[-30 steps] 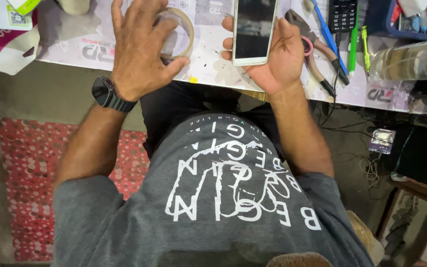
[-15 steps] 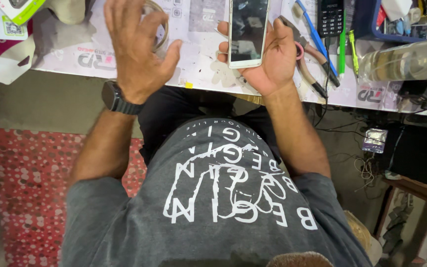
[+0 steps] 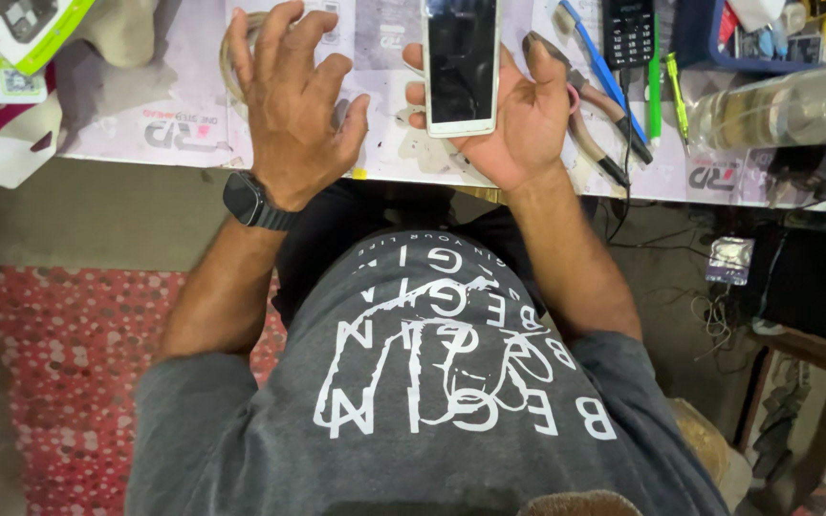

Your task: The person uses a green screwdriver to adjust the edges of a white smartphone, then presses the edges to seat the screen. They power on the device, swipe through the home screen, and wipe the screen with a cloth.

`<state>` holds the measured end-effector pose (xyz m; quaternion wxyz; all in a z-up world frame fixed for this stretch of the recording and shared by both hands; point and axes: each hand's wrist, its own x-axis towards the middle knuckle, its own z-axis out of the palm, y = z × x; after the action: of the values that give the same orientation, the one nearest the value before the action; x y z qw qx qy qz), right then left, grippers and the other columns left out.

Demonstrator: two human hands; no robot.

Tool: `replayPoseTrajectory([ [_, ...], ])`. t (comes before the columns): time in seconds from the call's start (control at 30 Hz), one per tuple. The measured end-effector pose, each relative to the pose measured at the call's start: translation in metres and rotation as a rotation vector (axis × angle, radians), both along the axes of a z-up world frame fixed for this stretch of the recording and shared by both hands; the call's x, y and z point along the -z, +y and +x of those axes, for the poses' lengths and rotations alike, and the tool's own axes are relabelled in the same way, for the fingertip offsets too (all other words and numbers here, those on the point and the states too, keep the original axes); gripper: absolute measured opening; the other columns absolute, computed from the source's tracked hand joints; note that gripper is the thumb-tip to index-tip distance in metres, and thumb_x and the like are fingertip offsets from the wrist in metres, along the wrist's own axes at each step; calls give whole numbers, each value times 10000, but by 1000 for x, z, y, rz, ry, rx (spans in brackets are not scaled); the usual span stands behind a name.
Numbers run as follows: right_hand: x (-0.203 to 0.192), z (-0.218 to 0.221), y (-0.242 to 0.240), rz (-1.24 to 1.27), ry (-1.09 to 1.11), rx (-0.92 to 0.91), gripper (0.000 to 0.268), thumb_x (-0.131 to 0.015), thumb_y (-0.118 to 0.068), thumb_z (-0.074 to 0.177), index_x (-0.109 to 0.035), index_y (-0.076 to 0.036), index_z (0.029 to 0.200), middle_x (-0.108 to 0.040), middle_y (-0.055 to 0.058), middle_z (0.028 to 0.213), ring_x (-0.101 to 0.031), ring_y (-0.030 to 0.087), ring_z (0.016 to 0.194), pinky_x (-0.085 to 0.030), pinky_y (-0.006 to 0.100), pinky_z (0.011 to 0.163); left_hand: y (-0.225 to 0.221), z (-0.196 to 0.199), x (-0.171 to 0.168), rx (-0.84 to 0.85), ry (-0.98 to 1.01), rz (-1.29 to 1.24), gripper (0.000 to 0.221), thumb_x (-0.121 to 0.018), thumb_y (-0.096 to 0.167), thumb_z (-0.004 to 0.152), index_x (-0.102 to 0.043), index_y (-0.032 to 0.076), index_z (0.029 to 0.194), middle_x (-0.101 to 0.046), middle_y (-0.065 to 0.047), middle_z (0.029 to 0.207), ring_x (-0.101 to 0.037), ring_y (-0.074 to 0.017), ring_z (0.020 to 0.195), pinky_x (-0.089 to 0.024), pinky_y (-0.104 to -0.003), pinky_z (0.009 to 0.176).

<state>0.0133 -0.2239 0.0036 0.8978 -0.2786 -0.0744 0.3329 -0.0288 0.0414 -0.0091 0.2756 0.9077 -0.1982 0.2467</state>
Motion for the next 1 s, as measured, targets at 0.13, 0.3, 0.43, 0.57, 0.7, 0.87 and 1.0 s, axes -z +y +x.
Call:
replayPoseTrajectory([
  [0.13,1,1,-2,25,-33,-24,744,-379,-630,1064,-433,-78,1560,-511,281,1523,-653,358,1222,-505,486,1054,-2,0,1,-6,18,32,276,-785,112,885,-654,25,1112,-509,-145,1415,-391,-383,1475,-117,-722,1233],
  [0.3,3,1,-3,4,-43,-6,756,-389,-629,1059,-429,-63,1560,-542,277,1489,-664,352,1196,-513,477,1039,-3,2,-6,-10,-10,45,246,-795,115,892,-656,31,1077,-535,-134,1411,-409,-382,1447,-143,-714,1209],
  [0.43,8,1,1,-118,-98,80,594,-468,-469,1108,-462,-15,1490,-627,268,1321,-697,345,1050,-577,447,952,-16,-7,-19,-33,17,-203,232,-814,76,894,-678,15,1072,-622,-106,1272,-581,-346,1181,-424,-546,1038],
  [0.57,7,-2,8,-248,-24,214,480,-490,-218,1020,-426,-59,1467,-661,166,1115,-711,287,874,-617,420,681,-44,-17,-36,39,329,-778,346,-752,186,996,-597,10,1250,-649,-90,1180,-643,-157,828,-543,-280,733],
  [0.7,-10,-11,19,-383,-155,291,466,-480,-143,1060,-401,-33,1506,-647,112,1068,-642,185,716,-526,323,521,-65,7,-40,309,712,-1292,342,-623,248,1026,-521,40,1279,-630,-16,1137,-660,-96,898,-577,-253,738],
  [0.87,-42,-13,-9,-952,-779,196,412,-545,-144,1143,-433,-20,1520,-606,55,852,-647,137,678,-576,263,604,-74,29,-20,465,853,-1537,186,-577,152,1084,-620,-3,1178,-712,-49,997,-680,-142,865,-594,-320,804],
  [1.0,-49,-15,-65,-1463,-1164,507,160,-693,-59,1045,-663,19,1181,-738,115,931,-738,189,758,-567,310,647,-68,54,3,327,518,-1010,168,-609,65,1122,-672,-52,1018,-648,-77,885,-590,-142,808,-491,-304,738],
])
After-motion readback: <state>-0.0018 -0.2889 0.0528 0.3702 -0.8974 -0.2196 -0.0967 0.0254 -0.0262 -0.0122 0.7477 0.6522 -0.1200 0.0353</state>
